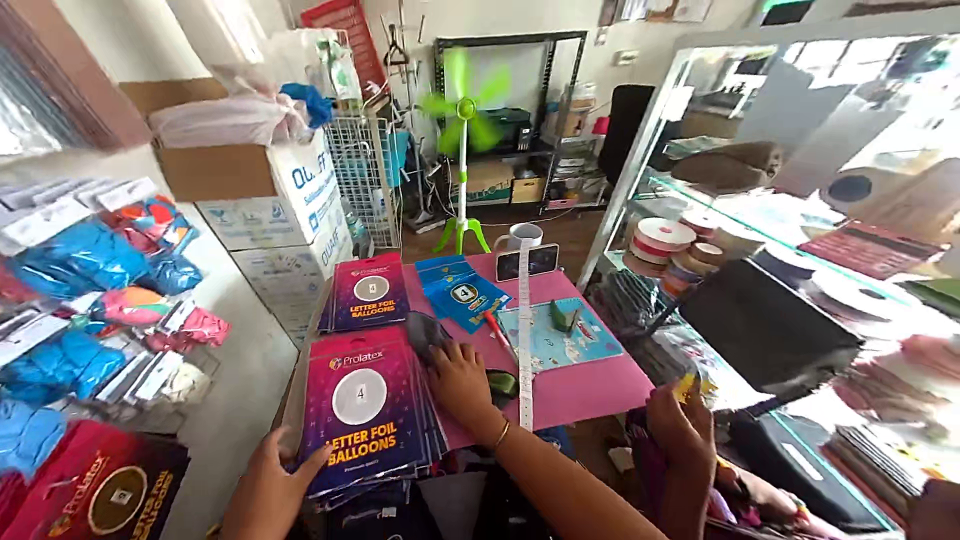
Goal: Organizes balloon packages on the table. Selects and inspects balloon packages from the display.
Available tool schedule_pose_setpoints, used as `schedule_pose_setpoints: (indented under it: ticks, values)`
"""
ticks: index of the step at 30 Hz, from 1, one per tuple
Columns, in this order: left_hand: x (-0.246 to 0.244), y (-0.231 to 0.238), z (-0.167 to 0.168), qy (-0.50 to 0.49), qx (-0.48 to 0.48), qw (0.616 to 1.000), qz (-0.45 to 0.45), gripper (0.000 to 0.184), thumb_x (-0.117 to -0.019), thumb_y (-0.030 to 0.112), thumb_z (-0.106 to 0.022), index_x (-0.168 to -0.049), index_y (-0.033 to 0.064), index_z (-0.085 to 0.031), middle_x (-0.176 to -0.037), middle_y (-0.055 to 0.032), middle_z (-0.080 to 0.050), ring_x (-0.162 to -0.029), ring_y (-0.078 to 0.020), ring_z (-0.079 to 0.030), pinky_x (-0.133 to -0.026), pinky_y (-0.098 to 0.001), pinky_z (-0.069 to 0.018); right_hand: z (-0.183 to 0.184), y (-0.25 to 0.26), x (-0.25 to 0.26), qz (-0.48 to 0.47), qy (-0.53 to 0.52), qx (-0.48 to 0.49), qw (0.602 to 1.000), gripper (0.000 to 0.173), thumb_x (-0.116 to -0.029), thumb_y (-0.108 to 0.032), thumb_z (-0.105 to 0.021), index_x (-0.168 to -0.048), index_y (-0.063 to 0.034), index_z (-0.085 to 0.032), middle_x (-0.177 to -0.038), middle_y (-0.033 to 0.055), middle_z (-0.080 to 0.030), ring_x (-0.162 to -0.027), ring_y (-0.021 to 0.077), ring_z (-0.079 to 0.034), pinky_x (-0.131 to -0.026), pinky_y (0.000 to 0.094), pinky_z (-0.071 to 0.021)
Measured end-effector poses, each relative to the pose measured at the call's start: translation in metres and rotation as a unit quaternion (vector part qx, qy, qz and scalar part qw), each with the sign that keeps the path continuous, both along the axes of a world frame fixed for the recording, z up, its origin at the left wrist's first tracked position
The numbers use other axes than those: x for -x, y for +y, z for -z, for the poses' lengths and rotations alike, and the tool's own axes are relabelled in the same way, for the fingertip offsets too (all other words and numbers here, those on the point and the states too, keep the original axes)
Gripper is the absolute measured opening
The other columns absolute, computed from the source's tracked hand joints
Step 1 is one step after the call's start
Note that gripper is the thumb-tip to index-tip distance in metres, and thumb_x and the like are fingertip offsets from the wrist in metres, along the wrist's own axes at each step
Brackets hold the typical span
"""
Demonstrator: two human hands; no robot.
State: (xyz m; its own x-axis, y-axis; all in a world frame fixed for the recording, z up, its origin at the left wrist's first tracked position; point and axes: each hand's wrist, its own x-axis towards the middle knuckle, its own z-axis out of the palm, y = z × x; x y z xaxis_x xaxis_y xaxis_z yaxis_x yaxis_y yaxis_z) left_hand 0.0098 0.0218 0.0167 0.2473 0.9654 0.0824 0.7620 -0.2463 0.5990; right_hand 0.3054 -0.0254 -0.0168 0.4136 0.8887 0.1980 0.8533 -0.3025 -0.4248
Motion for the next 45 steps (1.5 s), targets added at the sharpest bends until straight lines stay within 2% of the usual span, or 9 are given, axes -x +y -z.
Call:
schedule_pose_setpoints:
  ticks: [6,13,19,27,31,35,39,42,45]
  values:
    - [0.030,0.030,0.006,-0.035,-0.071,0.996,0.046,0.029,-0.0977,0.020,-0.068,-0.112,-0.0058,-0.071,-0.126,-0.0270,-0.063,-0.119,-0.0410,-0.061,-0.101,-0.0604,-0.0484,0.003,-0.001,-0.002,-0.003,0.002,-0.010,1.000,0.044,-0.1016,-0.035,-0.051,-0.142,-0.0204,-0.062,-0.150,0.0127,-0.054,-0.135,0.0385,-0.051,-0.106,0.0587,-0.0416]
    - [0.002,0.065,-0.061,-0.087,-0.182,0.979,0.042,0.035,-0.1060,0.021,-0.052,-0.123,-0.0086,-0.061,-0.114,-0.0289,-0.067,-0.106,-0.0374,-0.066,-0.095,-0.0577,-0.0510,0.007,-0.004,-0.003,-0.005,-0.004,-0.022,1.000,0.045,-0.1017,-0.035,-0.052,-0.142,-0.0190,-0.061,-0.150,0.0135,-0.054,-0.135,0.0397,-0.051,-0.105,0.0590,-0.0420]
    - [-0.098,0.162,-0.070,-0.203,0.025,0.978,-0.024,0.039,-0.1081,0.022,-0.052,-0.140,-0.0010,-0.051,-0.121,-0.0246,-0.064,-0.090,-0.0288,-0.067,-0.078,-0.0466,-0.0566,0.006,-0.003,-0.003,-0.003,-0.007,-0.025,1.000,0.044,-0.1017,-0.035,-0.053,-0.142,-0.0194,-0.062,-0.149,0.0130,-0.055,-0.134,0.0396,-0.052,-0.104,0.0586,-0.0426]
    - [-0.167,0.227,-0.034,-0.163,0.141,0.974,-0.070,0.038,-0.1054,0.018,-0.055,-0.139,-0.0005,-0.054,-0.130,-0.0274,-0.059,-0.105,-0.0357,-0.066,-0.088,-0.0505,-0.0557,0.009,-0.003,-0.005,-0.002,-0.015,-0.037,0.999,0.043,-0.1007,-0.034,-0.053,-0.141,-0.0219,-0.063,-0.150,0.0093,-0.055,-0.132,0.0364,-0.054,-0.101,0.0550,-0.0444]
    - [-0.138,0.186,-0.053,0.014,-0.034,0.999,-0.005,0.069,-0.0990,0.031,-0.067,-0.149,-0.0087,-0.041,-0.149,-0.0394,-0.040,-0.134,-0.0590,-0.044,-0.106,-0.0728,-0.0378,0.011,-0.006,-0.006,-0.005,0.007,-0.078,0.997,0.039,-0.0991,-0.026,-0.060,-0.137,-0.0183,-0.066,-0.144,0.0128,-0.060,-0.128,0.0399,-0.057,-0.099,0.0578,-0.0467]
    - [-0.066,0.080,-0.048,0.085,-0.104,0.987,0.089,0.068,-0.0971,0.039,-0.067,-0.152,0.0036,-0.045,-0.155,-0.0261,-0.042,-0.138,-0.0510,-0.043,-0.106,-0.0725,-0.0372,0.011,-0.007,-0.015,-0.003,0.128,-0.202,0.971,0.037,-0.0977,-0.020,-0.061,-0.132,-0.0076,-0.068,-0.136,0.0194,-0.064,-0.124,0.0404,-0.059,-0.104,0.0585,-0.0455]
    - [-0.009,-0.009,0.004,0.089,-0.099,0.989,0.058,0.080,-0.0919,0.051,-0.064,-0.150,-0.0021,-0.047,-0.157,-0.0316,-0.037,-0.140,-0.0572,-0.039,-0.105,-0.0761,-0.0342,-0.030,-0.017,0.020,-0.036,0.153,-0.314,0.936,0.038,-0.0972,-0.023,-0.062,-0.129,-0.0035,-0.069,-0.137,0.0208,-0.062,-0.123,0.0381,-0.059,-0.102,0.0557,-0.0470]
    - [0.000,-0.032,0.028,0.040,-0.026,0.998,0.034,0.090,-0.0923,0.060,-0.058,-0.154,-0.0031,-0.039,-0.157,-0.0294,-0.038,-0.144,-0.0510,-0.037,-0.111,-0.0727,-0.0299,-0.052,-0.021,0.077,-0.183,0.085,-0.225,0.953,0.039,-0.0966,-0.029,-0.064,-0.134,-0.0187,-0.069,-0.152,0.0138,-0.052,-0.131,0.0376,-0.055,-0.102,0.0581,-0.0476]
    - [-0.002,-0.035,0.032,0.006,-0.007,0.999,0.041,0.066,-0.0844,0.024,-0.076,-0.136,-0.0102,-0.055,-0.142,-0.0357,-0.050,-0.136,-0.0522,-0.044,-0.111,-0.0691,-0.0339,-0.034,-0.011,0.118,-0.339,0.031,-0.011,0.940,0.049,-0.1041,-0.047,-0.050,-0.148,-0.0269,-0.057,-0.167,0.0054,-0.034,-0.153,0.0391,-0.029,-0.119,0.0620,-0.0281]
